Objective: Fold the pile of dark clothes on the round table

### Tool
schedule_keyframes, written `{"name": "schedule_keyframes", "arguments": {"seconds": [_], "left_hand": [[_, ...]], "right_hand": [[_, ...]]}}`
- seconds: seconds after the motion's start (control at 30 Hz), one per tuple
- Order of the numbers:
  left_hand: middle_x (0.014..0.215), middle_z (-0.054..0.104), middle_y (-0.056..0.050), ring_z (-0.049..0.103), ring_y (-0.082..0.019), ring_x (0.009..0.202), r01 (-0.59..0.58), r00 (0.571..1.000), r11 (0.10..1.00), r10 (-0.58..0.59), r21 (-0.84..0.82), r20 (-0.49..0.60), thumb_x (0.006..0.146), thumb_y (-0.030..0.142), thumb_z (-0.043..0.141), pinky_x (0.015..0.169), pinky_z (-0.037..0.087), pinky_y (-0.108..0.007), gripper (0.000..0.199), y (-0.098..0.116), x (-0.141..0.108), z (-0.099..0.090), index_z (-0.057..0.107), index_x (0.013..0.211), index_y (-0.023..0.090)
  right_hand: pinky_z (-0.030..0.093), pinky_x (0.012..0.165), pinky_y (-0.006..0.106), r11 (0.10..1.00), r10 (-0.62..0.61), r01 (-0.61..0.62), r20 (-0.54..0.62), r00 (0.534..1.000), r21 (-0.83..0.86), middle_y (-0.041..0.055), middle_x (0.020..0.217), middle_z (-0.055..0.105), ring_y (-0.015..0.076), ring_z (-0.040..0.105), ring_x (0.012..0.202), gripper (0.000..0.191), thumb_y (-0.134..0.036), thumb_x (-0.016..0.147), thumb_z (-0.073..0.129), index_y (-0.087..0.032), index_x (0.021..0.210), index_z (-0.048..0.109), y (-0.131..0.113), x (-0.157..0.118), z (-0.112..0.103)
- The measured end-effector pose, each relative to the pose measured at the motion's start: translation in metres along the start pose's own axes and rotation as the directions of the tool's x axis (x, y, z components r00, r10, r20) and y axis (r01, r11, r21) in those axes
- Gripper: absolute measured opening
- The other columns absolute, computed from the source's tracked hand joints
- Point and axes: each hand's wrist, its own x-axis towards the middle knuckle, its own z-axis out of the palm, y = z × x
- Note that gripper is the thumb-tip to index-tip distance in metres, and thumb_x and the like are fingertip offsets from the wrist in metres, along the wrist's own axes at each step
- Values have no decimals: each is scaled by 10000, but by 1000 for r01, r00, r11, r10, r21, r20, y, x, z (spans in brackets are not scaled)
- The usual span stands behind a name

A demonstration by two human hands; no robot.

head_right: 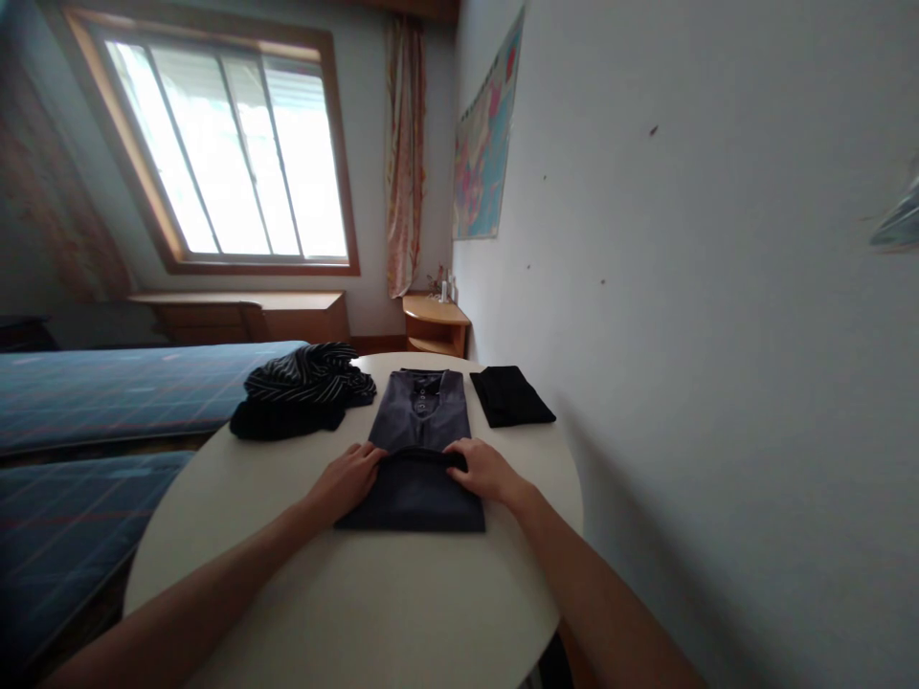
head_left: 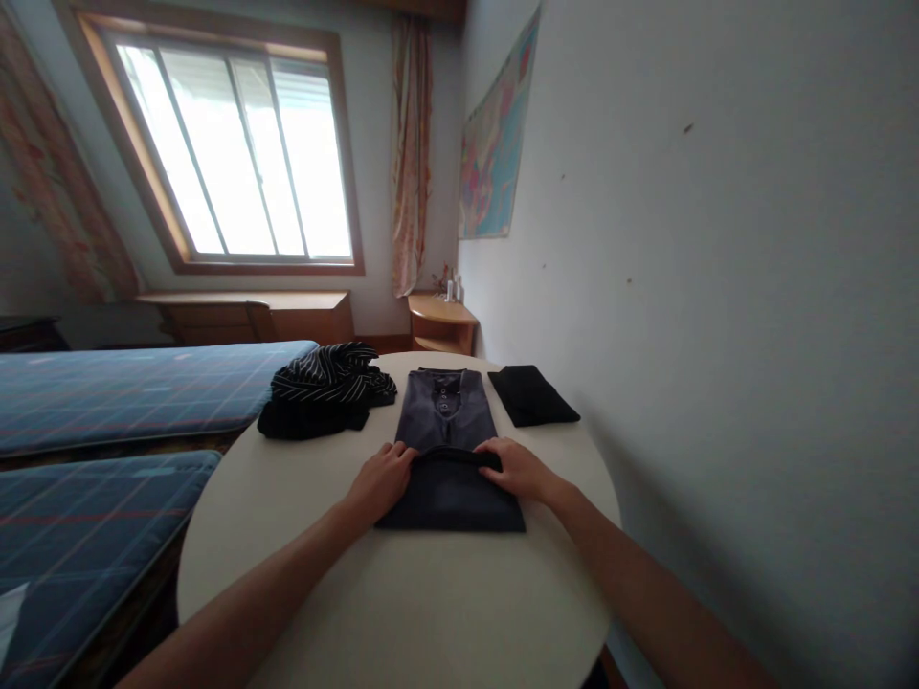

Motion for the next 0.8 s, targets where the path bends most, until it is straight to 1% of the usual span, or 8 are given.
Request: {"name": "schedule_keyframes", "arguments": {"seconds": [0.13, 0.23, 0.3, 0.37, 0.47, 0.6, 0.7, 0.8], "left_hand": [[1074, 630, -91, 564, -250, 1017, -30, 998, 999, 29, 11, 59, 892, 104, 439, 873, 477, -356, 299, 13, -28, -14, 616, 1120, 180], [1015, 627, -69, 570, -244, 984, -56, 997, 998, 58, -27, 59, 880, 158, 481, 841, 482, -351, 202, 17, -44, -20, 613, 1027, 205], [1000, 625, -59, 570, -239, 978, -68, 997, 996, 70, -55, 41, 885, 199, 499, 844, 480, -347, 160, 17, -49, -19, 610, 999, 218], [1007, 624, -59, 566, -237, 992, -61, 998, 995, 62, -81, 14, 892, 217, 500, 859, 477, -347, 157, 15, -51, -17, 613, 1000, 222], [1021, 624, -61, 561, -234, 1017, -49, 999, 991, 46, -125, -24, 907, 226, 488, 885, 473, -344, 178, 11, -53, -12, 621, 1025, 224], [1045, 627, -62, 559, -228, 1027, -76, 997, 984, 70, -164, -44, 898, 197, 484, 902, 473, -345, 209, 7, -57, -10, 628, 1047, 225], [1050, 635, -64, 563, -225, 1023, -89, 995, 981, 82, -170, -48, 883, 162, 476, 906, 475, -349, 244, 6, -58, -11, 633, 1061, 220], [1039, 641, -66, 570, -222, 1009, -88, 995, 981, 79, -172, -56, 874, 145, 469, 907, 476, -354, 254, 6, -56, -11, 638, 1051, 214]], "right_hand": [[467, 891, 344, 1000, -1, 1, 47, 999, 12, 66, 1025, 721, 229, 640, 964, 256, -287, 814, 671, -210, 1054, 719, -21, -25, -5], [470, 841, 315, 1000, 0, -2, 93, 996, 21, 59, 977, 728, 214, 655, 911, 207, -306, 831, 654, -216, 996, 740, -38, -40, -8], [466, 812, 298, 1000, 5, -6, 113, 994, 9, 57, 945, 730, 206, 660, 878, 184, -299, 832, 646, -215, 960, 747, -46, -45, -10], [462, 788, 287, 1000, 13, -11, 126, 992, -17, 57, 931, 732, 200, 662, 852, 177, -288, 827, 639, -211, 938, 752, -49, -44, -11], [459, 758, 271, 999, 17, -10, 150, 989, -46, 58, 926, 739, 193, 664, 822, 191, -272, 804, 637, -204, 934, 760, -49, -36, -13], [455, 730, 258, 997, 30, -17, 173, 984, -74, 49, 879, 749, 189, 667, 788, 205, -257, 766, 634, -207, 911, 769, -48, -25, -15], [451, 716, 254, 997, 44, -33, 152, 987, -74, 44, 860, 747, 186, 664, 773, 196, -273, 763, 628, -209, 892, 761, -49, -23, -9], [451, 738, 259, 998, 23, -17, 94, 995, -64, 48, 895, 734, 186, 656, 795, 198, -271, 781, 616, -200, 923, 733, -47, -29, 1]]}}
